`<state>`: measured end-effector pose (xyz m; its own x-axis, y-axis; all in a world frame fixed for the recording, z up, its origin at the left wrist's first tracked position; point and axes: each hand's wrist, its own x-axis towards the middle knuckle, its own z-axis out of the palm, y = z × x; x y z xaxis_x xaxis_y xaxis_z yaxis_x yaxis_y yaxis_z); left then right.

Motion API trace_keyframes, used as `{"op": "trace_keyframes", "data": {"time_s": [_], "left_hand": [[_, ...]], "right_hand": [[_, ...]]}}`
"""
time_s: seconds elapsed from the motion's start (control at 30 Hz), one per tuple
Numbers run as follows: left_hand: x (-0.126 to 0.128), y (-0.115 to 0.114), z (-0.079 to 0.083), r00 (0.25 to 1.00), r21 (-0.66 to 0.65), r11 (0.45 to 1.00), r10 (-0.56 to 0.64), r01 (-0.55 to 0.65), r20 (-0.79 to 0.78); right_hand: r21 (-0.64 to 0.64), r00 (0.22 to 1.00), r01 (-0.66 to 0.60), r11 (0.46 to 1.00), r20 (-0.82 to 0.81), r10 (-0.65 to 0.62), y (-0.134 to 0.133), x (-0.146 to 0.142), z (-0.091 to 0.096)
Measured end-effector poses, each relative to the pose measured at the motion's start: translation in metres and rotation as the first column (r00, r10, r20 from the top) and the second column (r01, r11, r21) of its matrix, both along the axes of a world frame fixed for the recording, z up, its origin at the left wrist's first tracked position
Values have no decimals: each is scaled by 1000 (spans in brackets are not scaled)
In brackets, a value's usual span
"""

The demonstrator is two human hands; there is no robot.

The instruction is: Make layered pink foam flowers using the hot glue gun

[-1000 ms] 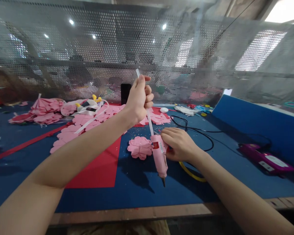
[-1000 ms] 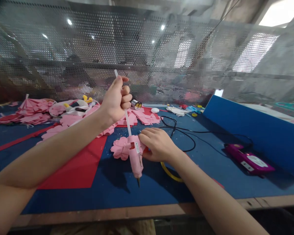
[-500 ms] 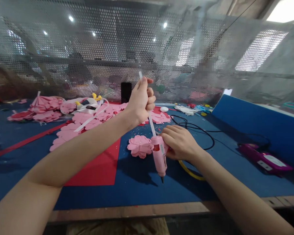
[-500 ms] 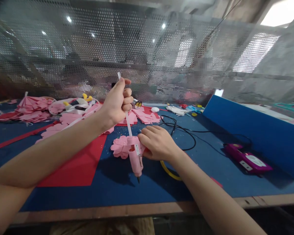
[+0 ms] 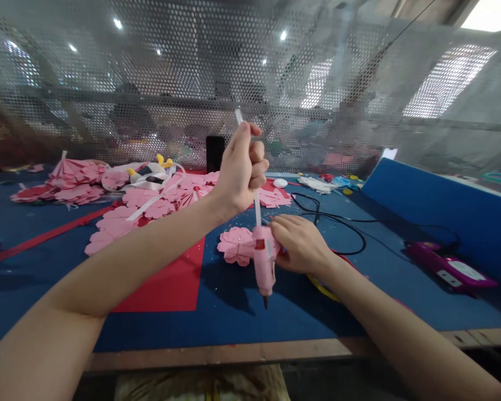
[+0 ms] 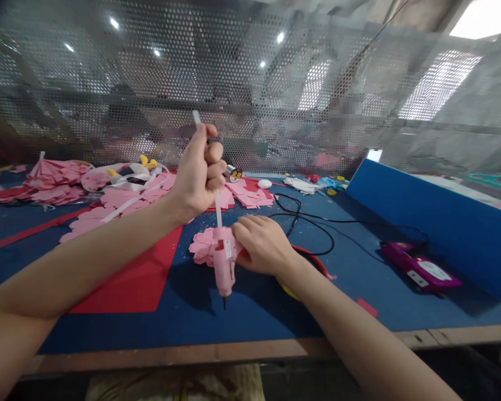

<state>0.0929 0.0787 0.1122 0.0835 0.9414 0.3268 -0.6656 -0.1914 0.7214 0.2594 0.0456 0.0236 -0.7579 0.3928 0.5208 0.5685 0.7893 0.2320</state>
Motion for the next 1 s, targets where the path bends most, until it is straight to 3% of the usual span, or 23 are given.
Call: {"op": "trace_keyframes", "data": {"time_s": [0.1, 0.33, 0.43, 0.6, 0.7, 0.77, 0.83, 0.93, 1.0], "left_hand": [[0, -4, 0, 991, 23, 991, 127, -128, 37], [4, -6, -10, 992, -21, 993, -112, 113, 57], [6, -8, -13, 988, -40, 988, -151, 152, 34], [-5, -6, -5, 985, 54, 996, -68, 77, -157], [-27, -5, -8, 939, 191, 981, 82, -18, -334], [-45, -9, -21, 860, 304, 947, 239, -104, -450], [-62, -19, -45, 666, 348, 926, 350, -143, -658], [-78, -42, -86, 413, 329, 938, 344, -110, -843], [-83, -56, -108, 250, 354, 935, 349, -26, -903]], "right_hand": [[-21, 998, -14, 1000, -61, 12, 0, 2, 2], [-18, 996, -86, 996, -10, 86, 1, 2, 0], [-25, 992, -130, 991, -8, 130, 0, -1, -1], [-21, 979, -171, 985, -118, 167, 5, 3, 1], [-4, 970, -90, 996, -227, 87, 11, 11, -2], [-16, 951, 37, 999, -307, -40, 16, 16, -5], [-60, 918, 198, 978, -338, -207, 20, 19, -9], [-121, 858, 414, 902, -279, -431, 26, 18, -13], [-126, 840, 477, 870, -227, -493, 29, 17, -15]]}}
